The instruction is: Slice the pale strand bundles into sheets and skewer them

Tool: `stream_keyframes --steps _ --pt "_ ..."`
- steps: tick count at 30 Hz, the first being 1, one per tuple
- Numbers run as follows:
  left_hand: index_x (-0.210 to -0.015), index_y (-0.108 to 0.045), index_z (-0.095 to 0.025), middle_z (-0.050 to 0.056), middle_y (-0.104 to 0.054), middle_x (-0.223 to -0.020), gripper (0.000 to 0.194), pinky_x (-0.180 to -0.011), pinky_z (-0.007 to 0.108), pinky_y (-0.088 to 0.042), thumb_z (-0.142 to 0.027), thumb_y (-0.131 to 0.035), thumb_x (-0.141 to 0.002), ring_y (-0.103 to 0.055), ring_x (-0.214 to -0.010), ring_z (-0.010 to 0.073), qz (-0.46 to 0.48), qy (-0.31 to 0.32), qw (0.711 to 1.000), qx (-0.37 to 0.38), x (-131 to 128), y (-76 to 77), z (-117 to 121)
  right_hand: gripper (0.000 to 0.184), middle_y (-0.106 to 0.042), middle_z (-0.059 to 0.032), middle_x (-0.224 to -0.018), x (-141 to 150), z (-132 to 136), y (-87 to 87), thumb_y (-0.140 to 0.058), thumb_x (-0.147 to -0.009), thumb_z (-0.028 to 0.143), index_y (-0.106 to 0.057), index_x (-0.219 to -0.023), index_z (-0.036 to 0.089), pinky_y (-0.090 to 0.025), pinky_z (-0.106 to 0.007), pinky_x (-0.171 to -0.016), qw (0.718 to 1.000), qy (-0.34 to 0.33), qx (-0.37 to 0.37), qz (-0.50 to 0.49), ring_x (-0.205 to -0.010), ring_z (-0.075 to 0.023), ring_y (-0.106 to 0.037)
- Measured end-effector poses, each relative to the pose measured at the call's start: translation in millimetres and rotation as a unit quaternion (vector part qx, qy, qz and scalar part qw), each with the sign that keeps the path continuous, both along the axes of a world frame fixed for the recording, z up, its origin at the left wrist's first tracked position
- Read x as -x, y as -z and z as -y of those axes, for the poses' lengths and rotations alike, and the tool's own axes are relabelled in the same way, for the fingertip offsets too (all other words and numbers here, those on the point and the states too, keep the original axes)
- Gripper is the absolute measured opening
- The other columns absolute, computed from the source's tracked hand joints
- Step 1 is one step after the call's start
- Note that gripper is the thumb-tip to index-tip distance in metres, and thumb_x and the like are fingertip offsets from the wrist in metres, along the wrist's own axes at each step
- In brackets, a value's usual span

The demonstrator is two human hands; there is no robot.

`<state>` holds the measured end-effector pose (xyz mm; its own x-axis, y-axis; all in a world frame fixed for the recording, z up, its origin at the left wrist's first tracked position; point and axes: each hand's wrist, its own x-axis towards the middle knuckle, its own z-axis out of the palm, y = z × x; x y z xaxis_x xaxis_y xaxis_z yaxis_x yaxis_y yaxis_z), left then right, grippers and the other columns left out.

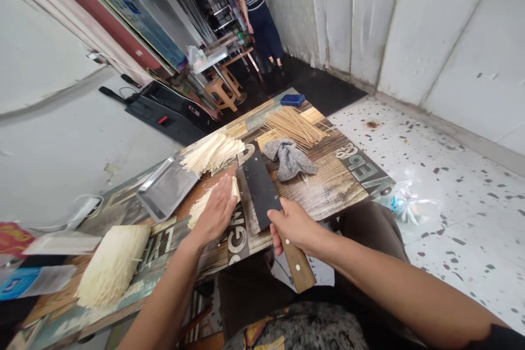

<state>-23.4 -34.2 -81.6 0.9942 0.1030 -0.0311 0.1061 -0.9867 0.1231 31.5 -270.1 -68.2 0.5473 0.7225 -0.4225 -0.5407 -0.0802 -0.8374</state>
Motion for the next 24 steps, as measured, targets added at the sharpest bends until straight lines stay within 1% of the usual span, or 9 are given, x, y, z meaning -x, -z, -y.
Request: stream_keyframes --steps 7,12,18,24 --pt "-0.151 -0.005 -0.015 0.012 -0.010 -0.157 0.063 -0.117 0.047 -0.014 -0.046 -0.016 -0.098 -0.005 -0.144 0.0216 -0.004 0.004 1.000 0.007 -0.9 -1.4 -3.9 0.014 -0.048 0.0091 -0.045 -2.2 -0.3 -2.0 -0.040 -0.088 0.018 -0.039 -0.075 0.021 -0.038 -0.018 -0.032 1.000 0.000 0.006 -0.019 -0.030 -0.0083 -0.045" --pt "-0.151 -0.006 -0.012 0.013 -0.009 -0.157 0.064 -0.118 0.045 -0.014 -0.047 -0.015 -0.097 -0.005 -0.144 0.0211 -0.021 -0.002 1.000 0.006 -2.2 -3.3 -3.1 0.015 -0.049 0.0085 -0.046 -1.4 0.3 -1.5 -0.038 -0.089 0.017 -0.039 -0.074 0.021 -0.039 -0.018 -0.033 1.000 -0.001 0.005 -0.013 -0.031 -0.0082 -0.045" --pt "-0.151 -0.006 -0.012 0.012 -0.008 -0.157 0.065 -0.118 0.046 -0.011 -0.048 -0.015 -0.097 -0.003 -0.144 0.0207 -0.019 -0.002 1.000 0.021 -2.5 -0.8 -5.3 0.016 -0.048 0.0087 -0.044 -0.4 0.5 -5.0 -0.039 -0.089 0.018 -0.039 -0.073 0.021 -0.038 -0.019 -0.033 1.000 -0.003 0.021 -0.014 -0.030 -0.0090 -0.045" --pt "-0.151 -0.007 -0.013 0.013 -0.010 -0.157 0.064 -0.118 0.046 -0.013 -0.048 -0.016 -0.097 -0.005 -0.144 0.0214 -0.014 0.000 1.000 0.013 -3.1 0.0 -5.0 0.016 -0.047 0.0089 -0.042 0.8 0.6 -6.5 -0.039 -0.088 0.018 -0.039 -0.073 0.021 -0.037 -0.018 -0.033 1.000 -0.006 0.017 -0.011 -0.029 -0.0087 -0.044"
